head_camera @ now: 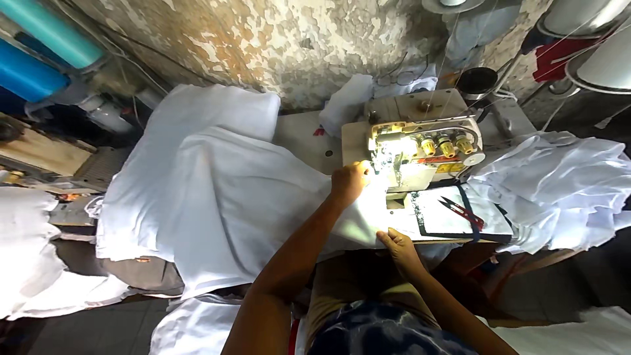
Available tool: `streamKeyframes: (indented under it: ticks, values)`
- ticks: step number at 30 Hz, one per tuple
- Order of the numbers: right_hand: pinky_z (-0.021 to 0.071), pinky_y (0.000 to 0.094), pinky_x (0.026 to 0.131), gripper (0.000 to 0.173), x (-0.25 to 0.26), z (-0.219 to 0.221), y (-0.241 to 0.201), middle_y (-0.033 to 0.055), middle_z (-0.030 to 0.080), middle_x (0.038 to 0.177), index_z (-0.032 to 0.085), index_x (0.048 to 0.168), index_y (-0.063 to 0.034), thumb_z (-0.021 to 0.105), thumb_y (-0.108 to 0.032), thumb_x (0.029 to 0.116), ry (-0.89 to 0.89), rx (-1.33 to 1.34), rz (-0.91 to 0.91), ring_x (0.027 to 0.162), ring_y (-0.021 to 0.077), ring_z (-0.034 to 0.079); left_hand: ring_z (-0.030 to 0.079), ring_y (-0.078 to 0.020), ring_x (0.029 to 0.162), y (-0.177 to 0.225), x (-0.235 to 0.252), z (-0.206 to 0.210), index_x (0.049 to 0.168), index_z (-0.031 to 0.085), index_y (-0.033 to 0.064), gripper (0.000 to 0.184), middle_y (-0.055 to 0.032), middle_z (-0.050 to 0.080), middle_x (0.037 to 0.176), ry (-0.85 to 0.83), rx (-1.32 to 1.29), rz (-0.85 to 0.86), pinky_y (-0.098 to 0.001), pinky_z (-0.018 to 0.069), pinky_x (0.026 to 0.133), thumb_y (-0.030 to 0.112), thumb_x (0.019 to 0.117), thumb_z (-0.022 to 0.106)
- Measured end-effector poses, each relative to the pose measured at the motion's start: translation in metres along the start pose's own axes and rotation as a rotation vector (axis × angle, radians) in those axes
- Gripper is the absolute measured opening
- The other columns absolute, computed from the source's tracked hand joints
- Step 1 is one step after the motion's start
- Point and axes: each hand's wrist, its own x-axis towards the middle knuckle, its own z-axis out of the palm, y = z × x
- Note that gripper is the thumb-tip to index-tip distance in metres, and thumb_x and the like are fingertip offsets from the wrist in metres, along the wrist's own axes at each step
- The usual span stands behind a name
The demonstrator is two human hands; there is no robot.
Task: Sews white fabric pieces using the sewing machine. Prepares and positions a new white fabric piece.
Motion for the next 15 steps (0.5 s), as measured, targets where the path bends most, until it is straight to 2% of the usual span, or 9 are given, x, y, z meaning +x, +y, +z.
streamKeyframes:
  ticks: [3, 6, 9, 11, 12, 13, 15]
  values:
    - [0.0597, 0.0232, 0.064, 0.015, 0.001, -0.001, 0.0, 0.0024, 0.071, 0.081, 0.065, 0.098, 0.002, 0.055, -0.007, 0.1042, -0.009, 0.003, -0.001, 0.07, 0.0064, 0.07, 0.071, -0.0369, 0.096, -0.008, -0.003, 0.02, 0.101, 0.074, 0.0003, 0.012, -0.0184, 0.072, 0.1, 0.251, 0.018, 0.205, -0.0524, 0.0555, 0.079, 0.006, 0.0932, 0.067]
    - [0.0597, 0.0231, 0.064, 0.013, 0.002, -0.001, 0.001, 0.0027, 0.071, 0.081, 0.065, 0.099, 0.0022, 0.057, -0.006, 0.1032, -0.011, -0.005, -0.006, 0.069, 0.0063, 0.07, 0.069, -0.0358, 0.102, -0.009, -0.014, 0.033, 0.095, 0.076, 0.0023, 0.01, -0.0174, 0.072, 0.106, 0.396, 0.201, 0.408, -0.0495, 0.0537, 0.081, 0.004, 0.0934, 0.066]
    - [0.06, 0.0225, 0.066, 0.013, 0.004, -0.003, 0.002, 0.0023, 0.071, 0.082, 0.065, 0.101, 0.0022, 0.056, -0.007, 0.1034, -0.017, -0.032, -0.03, 0.071, 0.0053, 0.07, 0.07, -0.0325, 0.095, 0.0, -0.034, 0.042, 0.094, 0.075, 0.0015, 0.013, -0.0159, 0.073, 0.102, 0.391, 0.294, 0.402, -0.0474, 0.053, 0.078, -0.002, 0.0911, 0.063]
    - [0.0598, 0.0219, 0.067, 0.015, 0.004, -0.003, 0.002, 0.0019, 0.071, 0.082, 0.066, 0.101, 0.0022, 0.056, -0.008, 0.1037, -0.019, -0.052, -0.049, 0.071, 0.0043, 0.069, 0.069, -0.0338, 0.095, 0.001, -0.044, 0.05, 0.095, 0.075, 0.0029, 0.01, -0.0168, 0.071, 0.1, 0.375, 0.277, 0.355, -0.0492, 0.0532, 0.077, 0.004, 0.0927, 0.065]
    - [0.0597, 0.0213, 0.067, 0.015, 0.004, -0.003, 0.002, 0.0014, 0.071, 0.082, 0.066, 0.1, 0.0019, 0.056, -0.008, 0.1037, -0.019, -0.06, -0.063, 0.071, 0.0036, 0.069, 0.068, -0.0352, 0.099, 0.001, -0.047, 0.053, 0.095, 0.076, 0.0045, 0.01, -0.0175, 0.07, 0.1, 0.372, 0.257, 0.33, -0.052, 0.0533, 0.082, 0.01, 0.0938, 0.067]
    - [0.0591, 0.0206, 0.067, 0.015, 0.005, -0.003, 0.002, 0.0007, 0.07, 0.081, 0.066, 0.098, 0.0013, 0.056, -0.008, 0.1038, -0.019, -0.066, -0.077, 0.071, 0.003, 0.068, 0.067, -0.0386, 0.109, 0.002, -0.049, 0.057, 0.098, 0.077, 0.0049, 0.014, -0.0202, 0.071, 0.104, 0.357, 0.228, 0.302, -0.0578, 0.0515, 0.093, 0.015, 0.0947, 0.068]
    - [0.058, 0.0199, 0.065, 0.016, 0.005, -0.003, 0.001, -0.0007, 0.069, 0.078, 0.066, 0.095, 0.0, 0.055, -0.009, 0.1041, -0.011, -0.063, -0.094, 0.069, 0.0023, 0.067, 0.061, -0.0431, 0.124, 0.003, -0.05, 0.061, 0.102, 0.077, 0.0045, 0.019, -0.024, 0.07, 0.116, 0.322, 0.169, 0.26, -0.0639, 0.0424, 0.107, 0.02, 0.0964, 0.067]
